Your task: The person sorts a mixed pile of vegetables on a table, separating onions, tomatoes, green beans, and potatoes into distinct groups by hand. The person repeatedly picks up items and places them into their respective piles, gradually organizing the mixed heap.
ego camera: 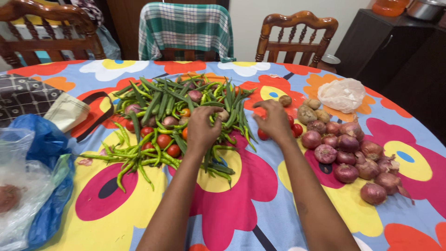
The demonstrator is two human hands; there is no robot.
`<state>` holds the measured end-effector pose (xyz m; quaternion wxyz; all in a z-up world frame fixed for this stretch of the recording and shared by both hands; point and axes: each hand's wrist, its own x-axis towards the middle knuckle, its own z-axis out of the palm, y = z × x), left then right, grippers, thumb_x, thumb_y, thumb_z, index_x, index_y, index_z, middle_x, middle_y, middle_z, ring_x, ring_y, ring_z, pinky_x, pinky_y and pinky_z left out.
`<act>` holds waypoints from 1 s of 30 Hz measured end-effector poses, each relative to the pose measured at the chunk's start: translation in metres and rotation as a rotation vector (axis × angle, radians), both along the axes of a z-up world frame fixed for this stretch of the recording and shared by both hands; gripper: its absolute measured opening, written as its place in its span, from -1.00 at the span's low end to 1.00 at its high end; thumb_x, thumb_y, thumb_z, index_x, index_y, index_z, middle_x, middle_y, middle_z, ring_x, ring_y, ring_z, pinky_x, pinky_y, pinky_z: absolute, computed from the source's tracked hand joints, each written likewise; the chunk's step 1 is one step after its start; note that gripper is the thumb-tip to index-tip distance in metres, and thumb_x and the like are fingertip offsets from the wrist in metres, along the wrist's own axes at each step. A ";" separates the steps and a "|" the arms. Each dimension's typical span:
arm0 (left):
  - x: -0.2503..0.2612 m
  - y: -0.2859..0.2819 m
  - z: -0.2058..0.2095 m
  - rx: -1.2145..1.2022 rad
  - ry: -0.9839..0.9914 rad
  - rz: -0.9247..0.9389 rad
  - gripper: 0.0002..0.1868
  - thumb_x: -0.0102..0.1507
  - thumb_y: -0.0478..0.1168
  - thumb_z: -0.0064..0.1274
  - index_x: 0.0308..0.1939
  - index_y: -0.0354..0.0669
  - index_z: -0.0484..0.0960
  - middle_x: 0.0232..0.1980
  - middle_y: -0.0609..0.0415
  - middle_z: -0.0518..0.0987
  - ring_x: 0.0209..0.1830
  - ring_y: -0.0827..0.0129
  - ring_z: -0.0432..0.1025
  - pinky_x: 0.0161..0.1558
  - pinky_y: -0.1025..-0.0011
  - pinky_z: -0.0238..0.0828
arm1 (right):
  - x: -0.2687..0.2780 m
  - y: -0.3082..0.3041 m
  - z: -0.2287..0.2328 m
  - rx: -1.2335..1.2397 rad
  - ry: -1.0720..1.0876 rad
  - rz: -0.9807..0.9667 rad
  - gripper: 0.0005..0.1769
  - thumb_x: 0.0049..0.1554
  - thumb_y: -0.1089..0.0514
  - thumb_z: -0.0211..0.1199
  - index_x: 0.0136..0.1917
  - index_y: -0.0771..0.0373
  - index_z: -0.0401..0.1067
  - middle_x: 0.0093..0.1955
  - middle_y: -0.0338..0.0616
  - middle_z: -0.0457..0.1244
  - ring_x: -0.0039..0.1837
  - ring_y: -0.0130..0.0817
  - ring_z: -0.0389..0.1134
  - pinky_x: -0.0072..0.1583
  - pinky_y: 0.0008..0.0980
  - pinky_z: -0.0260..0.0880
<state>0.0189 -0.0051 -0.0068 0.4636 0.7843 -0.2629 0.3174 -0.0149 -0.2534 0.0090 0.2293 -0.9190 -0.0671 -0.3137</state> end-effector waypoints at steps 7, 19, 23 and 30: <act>0.017 0.068 -0.010 -0.034 0.220 0.147 -0.79 0.17 -0.20 0.18 -0.13 -0.03 0.78 -0.15 0.00 0.72 -0.10 0.14 0.60 0.00 0.23 0.48 | 0.023 0.096 -0.015 -0.068 0.084 0.319 -0.70 0.02 0.03 0.44 0.02 0.13 0.60 0.03 -0.04 0.39 0.21 -0.06 0.35 0.30 -0.13 0.33; 0.020 0.081 -0.046 -0.089 0.130 0.194 -0.81 0.14 -0.27 0.18 -0.18 -0.09 0.78 -0.19 0.00 0.70 -0.12 0.09 0.56 -0.03 0.21 0.47 | 0.028 0.163 -0.038 -0.197 0.003 0.251 -0.42 -0.24 0.03 0.54 0.06 0.19 0.52 -0.03 -0.02 0.33 0.15 0.00 0.30 0.26 -0.01 0.23; 0.020 0.080 -0.045 -0.145 0.071 0.160 -0.85 0.20 -0.25 0.17 -0.17 -0.13 0.74 -0.13 -0.01 0.69 -0.07 0.10 0.57 0.02 0.22 0.47 | 0.020 0.167 -0.038 -0.139 0.110 0.219 -0.40 -0.30 0.07 0.51 0.01 0.19 0.39 -0.05 -0.03 0.30 0.17 -0.03 0.30 0.23 -0.06 0.25; 0.008 0.070 -0.024 -0.098 0.069 0.203 -0.73 0.23 -0.13 0.22 -0.10 -0.23 0.74 -0.20 -0.11 0.68 -0.16 0.07 0.56 -0.04 0.18 0.46 | 0.020 0.155 -0.022 0.125 -0.151 0.299 -0.45 -0.21 0.08 0.47 0.00 0.24 0.33 -0.05 -0.05 0.30 0.08 -0.02 0.35 0.16 -0.08 0.33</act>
